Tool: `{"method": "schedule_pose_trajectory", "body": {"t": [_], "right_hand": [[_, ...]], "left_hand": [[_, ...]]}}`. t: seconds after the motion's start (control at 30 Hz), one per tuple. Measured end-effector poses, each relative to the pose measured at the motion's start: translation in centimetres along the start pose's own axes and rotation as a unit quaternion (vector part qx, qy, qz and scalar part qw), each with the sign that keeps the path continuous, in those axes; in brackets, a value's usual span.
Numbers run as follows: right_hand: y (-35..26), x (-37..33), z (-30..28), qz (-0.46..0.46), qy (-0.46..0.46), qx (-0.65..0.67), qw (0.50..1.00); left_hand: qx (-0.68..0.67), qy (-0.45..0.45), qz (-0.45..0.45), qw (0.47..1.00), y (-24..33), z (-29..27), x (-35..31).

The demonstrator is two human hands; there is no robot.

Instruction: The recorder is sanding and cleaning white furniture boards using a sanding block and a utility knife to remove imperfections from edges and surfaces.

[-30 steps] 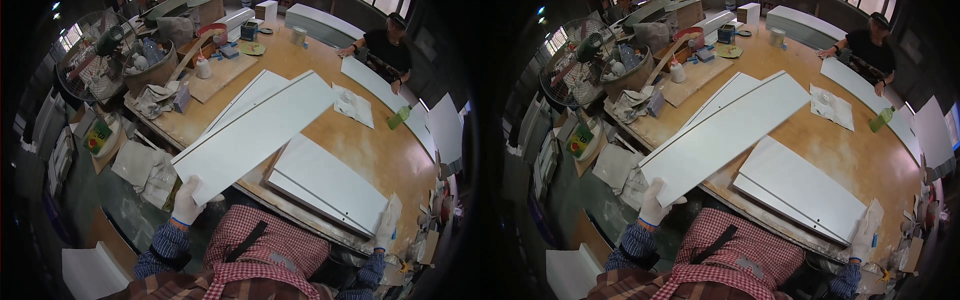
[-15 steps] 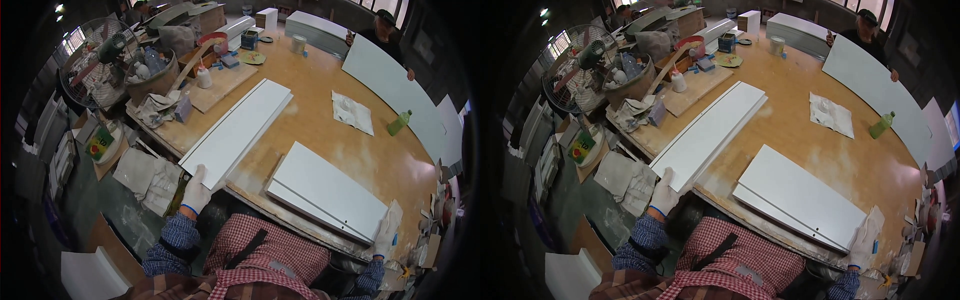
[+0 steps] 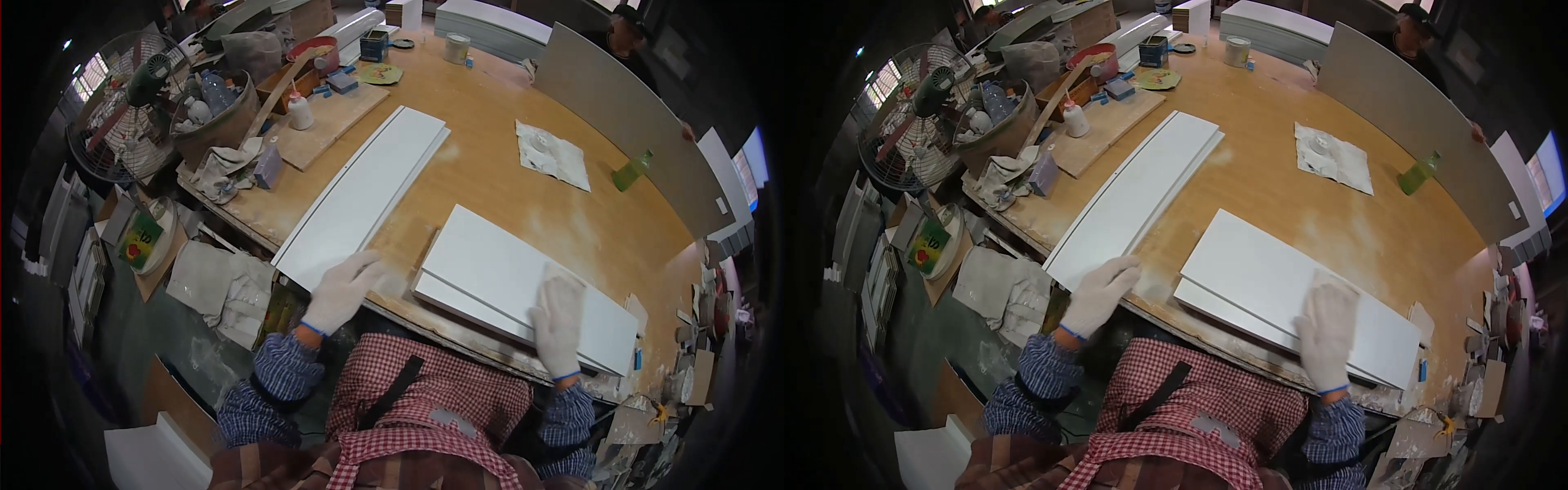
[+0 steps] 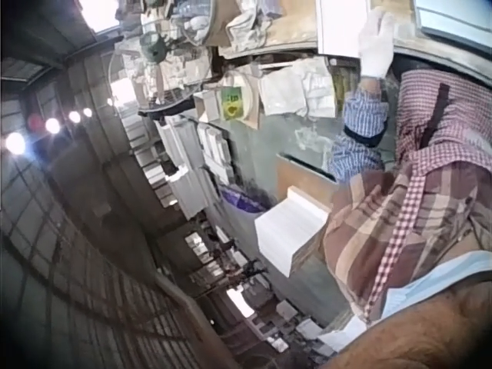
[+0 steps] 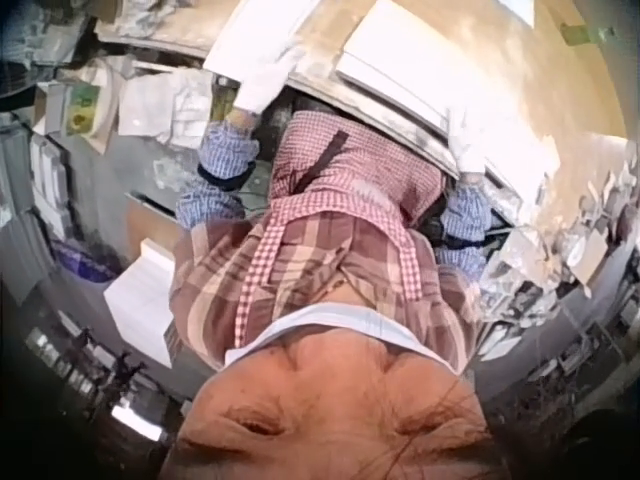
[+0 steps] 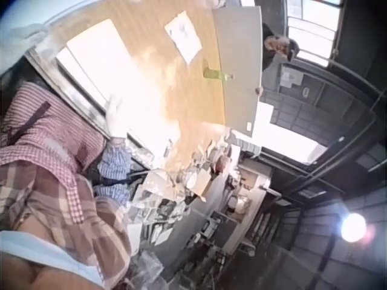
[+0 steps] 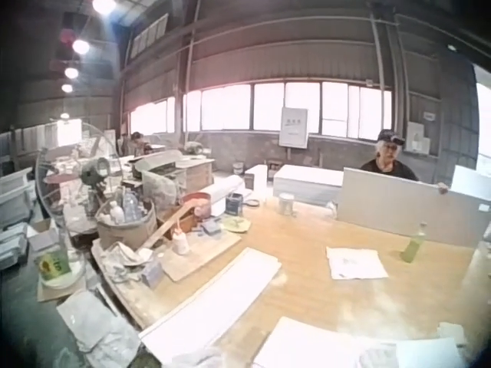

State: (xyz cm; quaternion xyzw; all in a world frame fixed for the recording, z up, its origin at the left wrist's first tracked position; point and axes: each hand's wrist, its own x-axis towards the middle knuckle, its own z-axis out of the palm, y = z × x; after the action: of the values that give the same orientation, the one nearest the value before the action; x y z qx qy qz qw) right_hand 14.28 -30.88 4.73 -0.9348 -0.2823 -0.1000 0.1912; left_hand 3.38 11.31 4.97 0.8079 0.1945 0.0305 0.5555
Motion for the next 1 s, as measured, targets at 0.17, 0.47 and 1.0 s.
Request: {"method": "schedule_pose_trajectory", "body": {"t": [0.17,0.47,1.0], "right_hand": [[-11.7,7.1,4.2,-0.128,-0.010,0.023,0.991],[2.2,-3.0,-1.3,0.053,-0.009,-0.084,0.995],[-16.0,13.6,-0.3,-0.111,-0.185,-0.115,0.970]], "left_hand": [[0.022,-0.009,0.045,0.999,2.9,9.0,6.2],[-0.027,-0.036,0.020,0.999,2.0,11.3,4.9],[-0.073,0.009,0.110,0.991,-1.5,16.5,6.5]]}}
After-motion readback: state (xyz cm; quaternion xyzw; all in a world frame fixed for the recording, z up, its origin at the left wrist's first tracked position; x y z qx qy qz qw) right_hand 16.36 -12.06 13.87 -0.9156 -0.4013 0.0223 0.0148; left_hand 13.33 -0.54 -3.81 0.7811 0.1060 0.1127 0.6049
